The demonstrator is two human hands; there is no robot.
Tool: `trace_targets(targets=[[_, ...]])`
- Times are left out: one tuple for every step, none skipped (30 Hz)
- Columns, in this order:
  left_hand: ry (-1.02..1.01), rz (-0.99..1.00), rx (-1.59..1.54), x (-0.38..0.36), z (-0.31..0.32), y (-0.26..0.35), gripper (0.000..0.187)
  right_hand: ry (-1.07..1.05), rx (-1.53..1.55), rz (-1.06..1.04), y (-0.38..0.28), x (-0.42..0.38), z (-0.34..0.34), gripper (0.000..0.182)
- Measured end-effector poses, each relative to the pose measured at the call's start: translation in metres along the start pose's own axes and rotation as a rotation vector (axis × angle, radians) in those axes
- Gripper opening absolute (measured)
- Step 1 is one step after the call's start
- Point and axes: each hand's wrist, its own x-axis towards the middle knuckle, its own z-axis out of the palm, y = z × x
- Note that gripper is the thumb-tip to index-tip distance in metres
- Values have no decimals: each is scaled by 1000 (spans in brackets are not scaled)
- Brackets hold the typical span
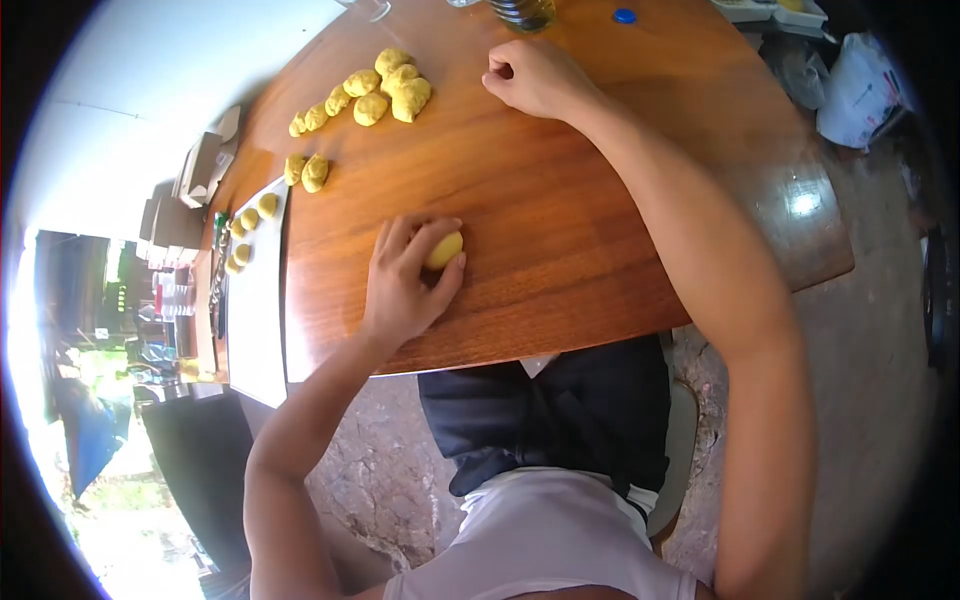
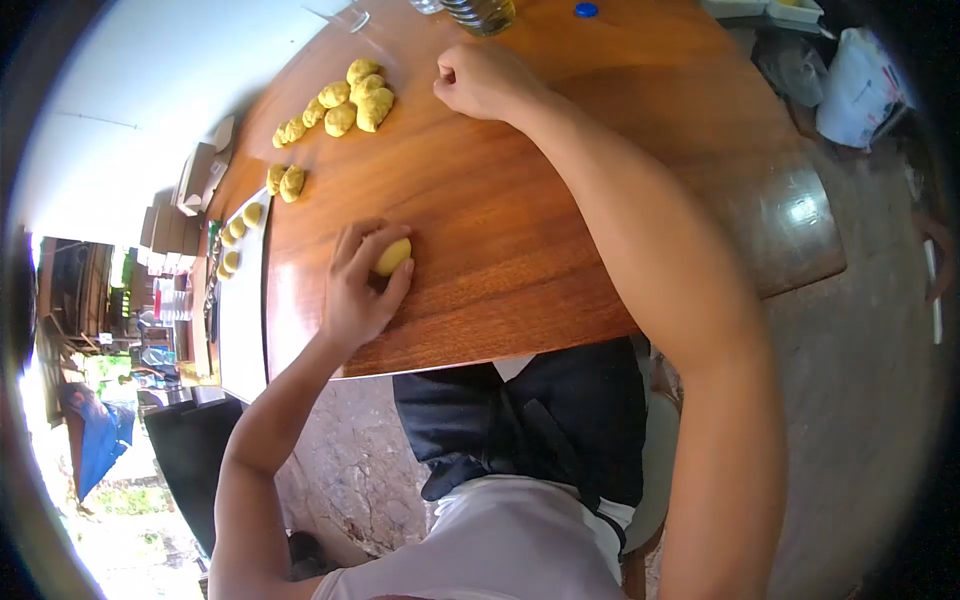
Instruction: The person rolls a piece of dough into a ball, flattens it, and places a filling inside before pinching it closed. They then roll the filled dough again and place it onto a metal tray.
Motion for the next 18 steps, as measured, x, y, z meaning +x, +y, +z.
trace_targets(targets=[[26, -5, 53, 8, 1, -6, 22, -22, -8, 3, -1, 1, 0, 23], [48, -5, 72, 23, 8, -10, 21, -23, -2, 0, -3, 2, -1, 23], [48, -12, 80, 38, 16, -14, 21, -29, 2, 23, -5, 3, -2, 23], [80, 36, 48, 53, 25, -16, 19, -33, 3, 47, -5, 2, -3, 24], [110, 85, 13, 60, 33, -15, 17, -34, 6, 46, -3, 3, -2, 24], [107, 81, 15, 59, 36, -6, 17, -21, 8, 6, -1, 3, -2, 24], [39, 107, -27, 57, 36, 4, 17, -10, 13, -35, 1, 3, 0, 24], [-27, 133, -66, 53, 33, 10, 16, -7, -10, -19, -1, 2, -1, 24], [-27, 135, -59, 44, 29, 14, 16, -2, -5, -22, -7, 2, -3, 24], [7, 125, -38, 30, 24, 18, 16, -5, -43, -24, -10, 0, -5, 23], [33, 120, -23, 18, 22, 22, 15, -6, -84, -15, -11, -3, -9, 23], [15, 136, -30, 8, 19, 24, 15, 6, -86, 7, -11, -3, -11, 23], [55, 100, -15, -2, 15, 23, 13, -25, -73, 24, -12, -2, -11, 23], [99, 57, 1, -8, 12, 21, 11, -62, -57, 36, -7, -3, -8, 23], [91, 55, -4, -7, 9, 16, 11, -65, -56, 45, -3, -5, -6, 23], [60, 41, 35, -2, 6, 10, 11, -12, -45, -13, -1, -4, -2, 23], [35, 22, 77, 4, 6, 5, 11, 37, -33, -77, 0, -1, 2, 23], [27, 16, 128, 17, 10, -4, 11, 26, -28, -87, 1, 1, 4, 23]])
